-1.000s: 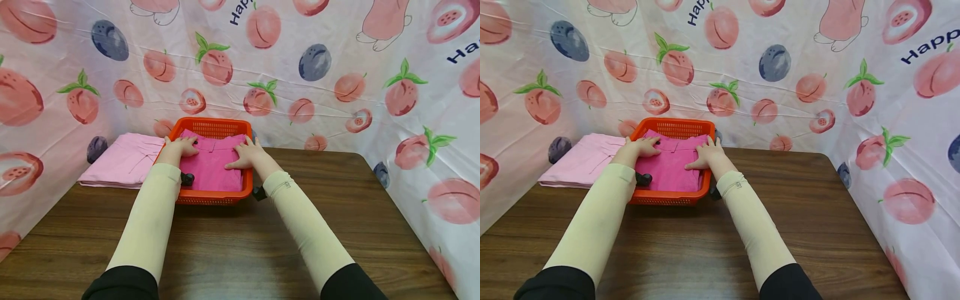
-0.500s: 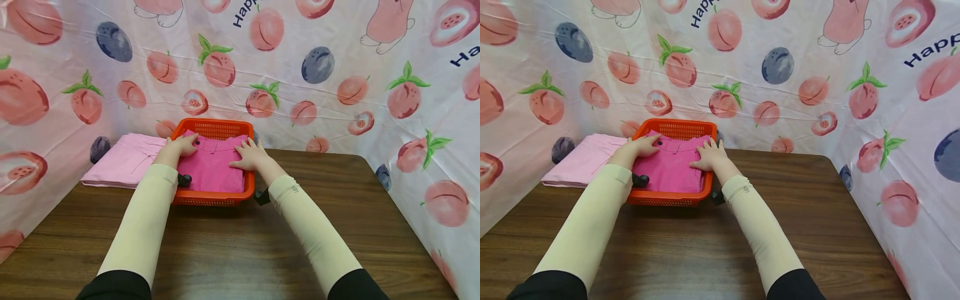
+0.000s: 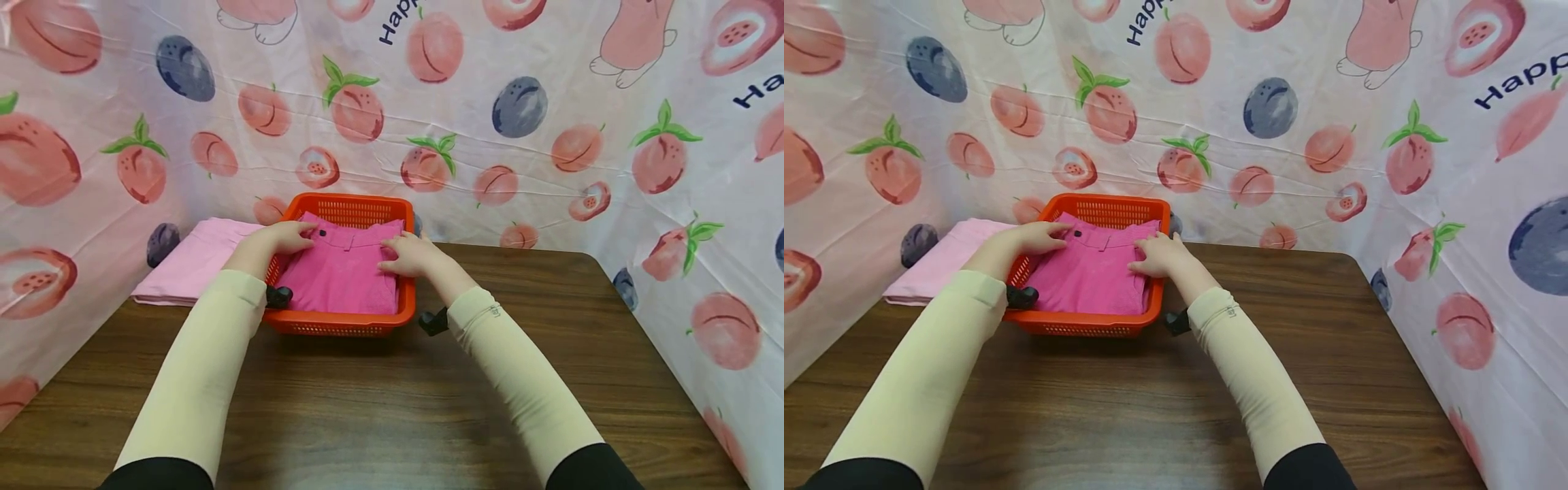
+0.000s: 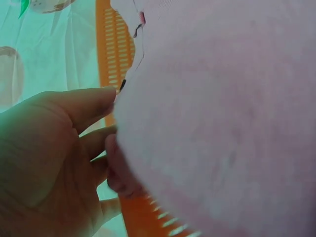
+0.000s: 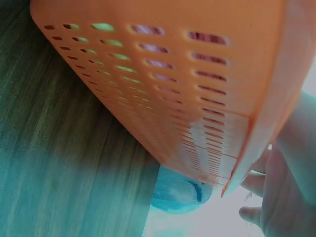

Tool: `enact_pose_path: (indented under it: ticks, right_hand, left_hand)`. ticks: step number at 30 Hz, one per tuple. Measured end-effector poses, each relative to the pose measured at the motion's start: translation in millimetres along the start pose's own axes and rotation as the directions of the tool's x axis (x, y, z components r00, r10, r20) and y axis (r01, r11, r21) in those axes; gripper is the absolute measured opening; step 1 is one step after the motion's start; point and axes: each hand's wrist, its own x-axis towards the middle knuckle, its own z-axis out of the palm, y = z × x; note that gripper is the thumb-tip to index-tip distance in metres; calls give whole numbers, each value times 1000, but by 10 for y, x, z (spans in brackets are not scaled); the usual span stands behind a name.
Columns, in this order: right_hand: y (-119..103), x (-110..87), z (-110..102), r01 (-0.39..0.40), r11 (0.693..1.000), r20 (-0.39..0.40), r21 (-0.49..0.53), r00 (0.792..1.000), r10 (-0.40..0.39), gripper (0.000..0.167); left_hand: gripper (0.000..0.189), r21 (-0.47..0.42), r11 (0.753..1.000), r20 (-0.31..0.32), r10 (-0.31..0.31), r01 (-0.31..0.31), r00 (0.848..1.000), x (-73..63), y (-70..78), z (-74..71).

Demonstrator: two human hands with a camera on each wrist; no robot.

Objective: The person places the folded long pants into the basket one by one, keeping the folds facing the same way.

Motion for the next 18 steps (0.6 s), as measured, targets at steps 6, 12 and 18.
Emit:
enact_pose_path:
  ticks: [6, 12, 18]
  right_hand:
    - [9, -52, -23, 52, 997, -46, 49, 998, -50, 60]
    - [-22, -104, -47, 90, 991, -115, 101, 990, -79, 58]
    - [-74, -143, -55, 90, 990, -168, 111, 983, -70, 57]
  left_hand:
    - [50, 45, 998, -17, 43, -43, 999, -83, 9, -70]
    - [49, 50, 999, -42, 19, -17, 999, -189, 109, -165]
    - [50, 72, 997, -76, 42, -37, 996, -285, 83, -237]
